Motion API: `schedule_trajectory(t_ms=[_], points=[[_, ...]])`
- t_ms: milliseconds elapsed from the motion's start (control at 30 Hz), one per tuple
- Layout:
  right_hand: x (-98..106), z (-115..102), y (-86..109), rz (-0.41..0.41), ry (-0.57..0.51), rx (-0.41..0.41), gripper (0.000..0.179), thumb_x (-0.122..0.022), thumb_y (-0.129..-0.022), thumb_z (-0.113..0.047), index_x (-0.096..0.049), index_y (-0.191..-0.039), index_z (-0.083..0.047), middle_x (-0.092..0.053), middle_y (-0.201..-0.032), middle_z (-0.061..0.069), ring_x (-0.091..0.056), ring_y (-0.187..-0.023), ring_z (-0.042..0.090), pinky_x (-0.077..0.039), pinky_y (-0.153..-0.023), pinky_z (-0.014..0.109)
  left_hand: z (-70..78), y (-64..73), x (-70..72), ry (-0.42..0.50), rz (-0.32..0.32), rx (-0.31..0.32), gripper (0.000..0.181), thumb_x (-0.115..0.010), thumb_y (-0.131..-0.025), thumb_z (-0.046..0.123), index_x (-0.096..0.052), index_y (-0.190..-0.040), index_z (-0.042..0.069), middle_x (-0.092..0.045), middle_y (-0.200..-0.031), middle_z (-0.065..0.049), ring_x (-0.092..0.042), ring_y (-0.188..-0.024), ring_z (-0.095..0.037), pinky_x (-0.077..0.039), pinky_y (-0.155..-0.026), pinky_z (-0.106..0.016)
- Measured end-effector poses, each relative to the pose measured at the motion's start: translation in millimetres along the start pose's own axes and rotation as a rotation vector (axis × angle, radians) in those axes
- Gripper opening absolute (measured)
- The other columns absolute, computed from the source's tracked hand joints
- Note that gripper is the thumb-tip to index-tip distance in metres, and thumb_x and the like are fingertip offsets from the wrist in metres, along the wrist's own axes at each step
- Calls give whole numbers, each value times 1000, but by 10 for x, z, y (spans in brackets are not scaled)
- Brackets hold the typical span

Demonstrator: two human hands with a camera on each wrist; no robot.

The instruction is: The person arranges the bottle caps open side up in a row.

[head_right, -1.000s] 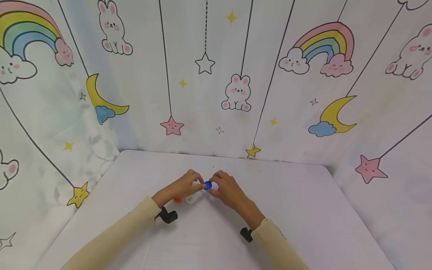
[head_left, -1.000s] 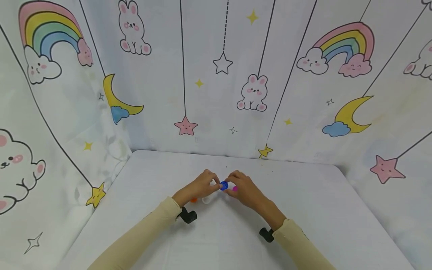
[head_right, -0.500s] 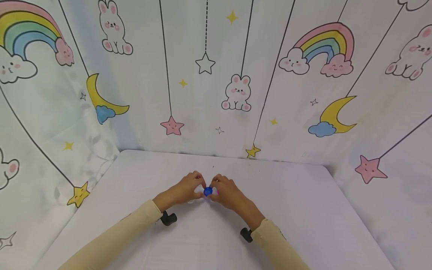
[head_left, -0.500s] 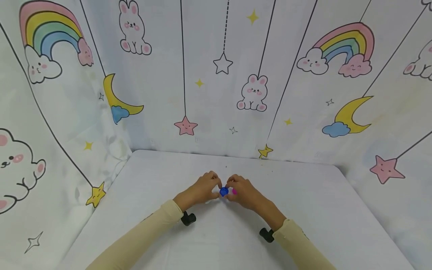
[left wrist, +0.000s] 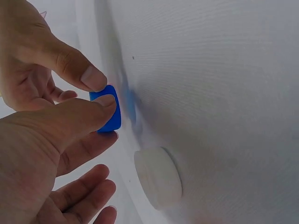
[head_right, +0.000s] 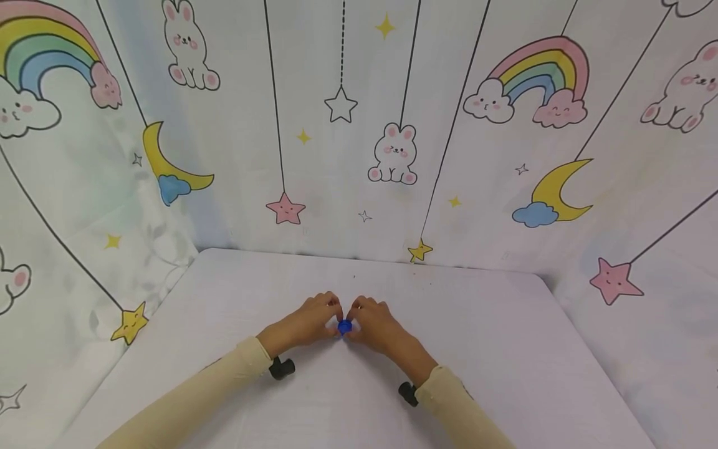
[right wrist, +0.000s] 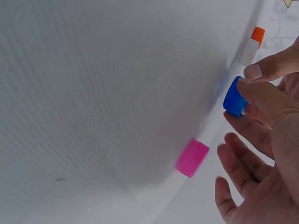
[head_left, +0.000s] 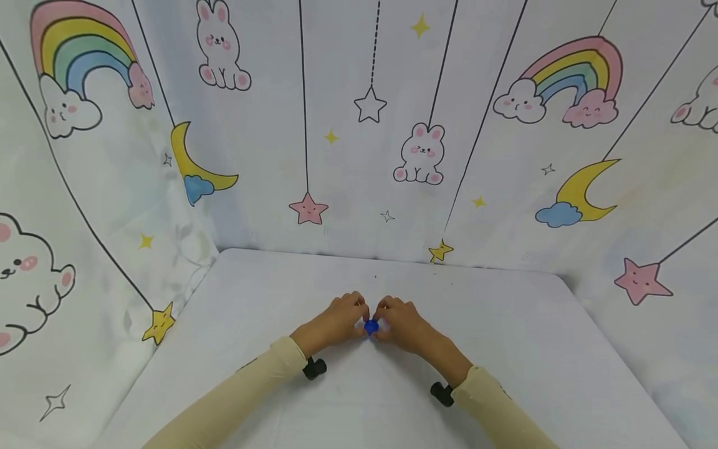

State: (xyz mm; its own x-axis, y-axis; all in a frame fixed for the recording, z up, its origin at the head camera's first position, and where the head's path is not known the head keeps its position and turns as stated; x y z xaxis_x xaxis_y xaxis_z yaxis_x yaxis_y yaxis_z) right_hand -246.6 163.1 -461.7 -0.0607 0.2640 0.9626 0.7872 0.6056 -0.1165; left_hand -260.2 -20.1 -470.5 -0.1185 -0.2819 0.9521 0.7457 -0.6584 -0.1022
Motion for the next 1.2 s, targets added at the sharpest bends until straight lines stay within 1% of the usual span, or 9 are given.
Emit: schedule_trajectory(t_ms=[100, 433, 767, 1033, 1200], points=[[-9, -16, -3, -12, 13, -11, 25, -82, -85, -29, -74, -104, -14, -59, -112, 2, -56, -104, 22, -42, -85, 42, -1, 1, -24, -6, -6, 2, 17, -75, -92, 29, -68, -102, 18, -52, -119, -2, -49, -107, -21, -41, -92, -40], [-62, -22, -5, -26, 41, -13, 26, -82, -85, -32, -74, -102, -15, -58, -110, 1, -55, -104, 22, -41, -84, 43, 10, 17, -46, -16, -2, -9, 18, -77, -90, 30, -68, -99, 17, -52, -115, -2, -49, -103, -20, -41, -89, -39], [-95, -17, 10, -15, 63, 3, 25, -81, -86, -33, -73, -102, -15, -58, -110, 1, -55, -105, 22, -42, -83, 43, 10, 29, -71, -48, -1, -16, 21, -77, -90, 32, -67, -100, 17, -51, -115, -2, -48, -102, -20, -41, -87, -38], [-82, -33, 20, -5, 60, 10, 26, -81, -86, -32, -73, -103, -13, -58, -111, 1, -55, -106, 23, -41, -83, 45, 9, 21, -85, -98, 8, -22, 23, -77, -89, 34, -66, -100, 17, -51, -115, -3, -48, -100, -20, -41, -83, -36], [-61, -48, 14, 1, 65, -7, 30, -82, -85, -32, -74, -108, -13, -58, -113, 1, -54, -108, 22, -40, -86, 45, 13, 33, -63, -86, 3, -12, 28, -77, -89, 36, -66, -102, 15, -52, -113, -3, -49, -100, -21, -41, -82, -36]])
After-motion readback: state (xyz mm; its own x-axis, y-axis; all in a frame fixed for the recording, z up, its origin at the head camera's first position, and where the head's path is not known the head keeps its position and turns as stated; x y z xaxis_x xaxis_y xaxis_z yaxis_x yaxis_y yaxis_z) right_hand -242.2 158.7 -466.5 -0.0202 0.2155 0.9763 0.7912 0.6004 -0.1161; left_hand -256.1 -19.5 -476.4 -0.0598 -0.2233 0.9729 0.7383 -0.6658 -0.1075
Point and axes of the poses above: each hand's wrist, its own y-axis away from the middle knuckle, its own x-axis out of the back of the hand, z = x × y, the point moved 2 cm from there along -y, towards the middle knuckle
